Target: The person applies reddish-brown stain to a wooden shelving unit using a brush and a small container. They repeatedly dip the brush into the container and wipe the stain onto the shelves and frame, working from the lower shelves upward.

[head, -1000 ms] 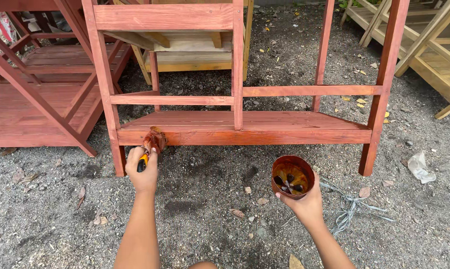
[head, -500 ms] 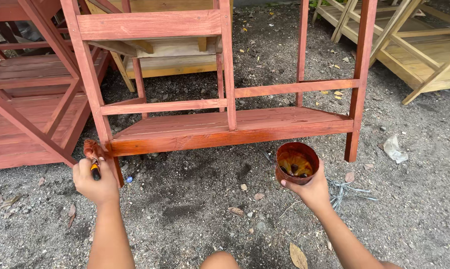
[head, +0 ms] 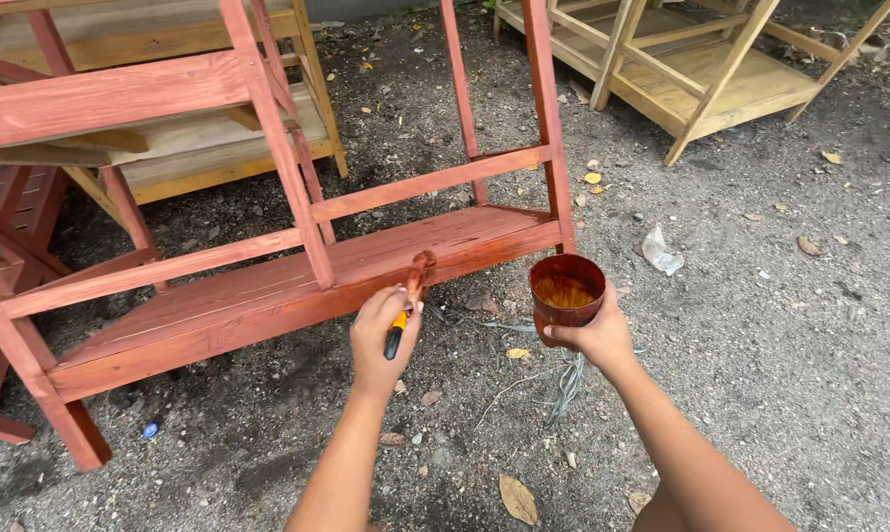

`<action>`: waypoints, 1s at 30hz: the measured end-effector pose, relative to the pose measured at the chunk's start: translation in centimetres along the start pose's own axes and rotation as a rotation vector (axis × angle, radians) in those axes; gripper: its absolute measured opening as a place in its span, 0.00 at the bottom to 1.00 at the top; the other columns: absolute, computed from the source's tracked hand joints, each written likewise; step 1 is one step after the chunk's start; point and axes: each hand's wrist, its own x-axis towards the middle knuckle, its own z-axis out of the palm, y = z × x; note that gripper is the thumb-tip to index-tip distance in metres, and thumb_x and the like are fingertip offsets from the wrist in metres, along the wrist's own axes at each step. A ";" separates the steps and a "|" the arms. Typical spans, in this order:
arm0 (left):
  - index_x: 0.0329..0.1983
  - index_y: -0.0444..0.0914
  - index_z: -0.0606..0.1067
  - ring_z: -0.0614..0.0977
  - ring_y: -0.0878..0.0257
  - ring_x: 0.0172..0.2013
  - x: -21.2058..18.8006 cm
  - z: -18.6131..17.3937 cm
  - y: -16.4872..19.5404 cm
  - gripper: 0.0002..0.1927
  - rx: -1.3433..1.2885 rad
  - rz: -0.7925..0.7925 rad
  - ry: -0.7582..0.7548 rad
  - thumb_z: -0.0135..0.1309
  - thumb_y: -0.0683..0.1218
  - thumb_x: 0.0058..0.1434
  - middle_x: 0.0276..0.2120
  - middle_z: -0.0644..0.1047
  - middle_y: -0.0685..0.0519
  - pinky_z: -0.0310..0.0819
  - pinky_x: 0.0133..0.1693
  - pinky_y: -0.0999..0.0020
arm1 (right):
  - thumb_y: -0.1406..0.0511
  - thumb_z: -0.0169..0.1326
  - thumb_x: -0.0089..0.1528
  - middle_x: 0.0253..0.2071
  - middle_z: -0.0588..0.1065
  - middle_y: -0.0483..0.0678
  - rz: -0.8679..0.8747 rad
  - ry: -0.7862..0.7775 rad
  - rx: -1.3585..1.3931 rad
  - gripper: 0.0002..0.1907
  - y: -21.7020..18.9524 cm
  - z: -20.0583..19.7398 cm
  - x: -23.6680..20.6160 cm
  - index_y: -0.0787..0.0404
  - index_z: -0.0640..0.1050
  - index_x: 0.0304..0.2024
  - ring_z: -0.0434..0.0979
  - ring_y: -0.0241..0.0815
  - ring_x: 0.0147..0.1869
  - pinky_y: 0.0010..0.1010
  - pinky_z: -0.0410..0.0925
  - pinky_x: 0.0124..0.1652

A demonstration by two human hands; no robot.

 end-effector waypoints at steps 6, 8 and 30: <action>0.47 0.35 0.77 0.82 0.46 0.46 1.5 13.3 4.0 0.16 -0.081 0.085 -0.164 0.63 0.40 0.55 0.47 0.80 0.45 0.77 0.48 0.55 | 0.64 0.76 0.36 0.57 0.77 0.52 0.160 0.097 0.065 0.54 3.9 -5.6 3.0 0.60 0.65 0.63 0.78 0.46 0.60 0.38 0.72 0.56; 0.46 0.37 0.77 0.81 0.45 0.47 2.7 16.8 5.0 0.16 -0.019 0.114 -0.172 0.63 0.39 0.54 0.48 0.80 0.44 0.77 0.48 0.55 | 0.65 0.73 0.35 0.57 0.75 0.51 0.283 0.090 0.183 0.56 5.1 -7.1 3.5 0.58 0.62 0.64 0.79 0.47 0.57 0.45 0.75 0.47; 0.45 0.41 0.74 0.79 0.42 0.48 -11.8 32.3 7.8 0.17 0.392 0.113 -0.690 0.58 0.41 0.50 0.52 0.76 0.41 0.77 0.48 0.48 | 0.65 0.75 0.38 0.57 0.77 0.53 0.149 0.002 0.184 0.52 13.9 -13.1 8.1 0.61 0.64 0.62 0.78 0.46 0.60 0.37 0.71 0.58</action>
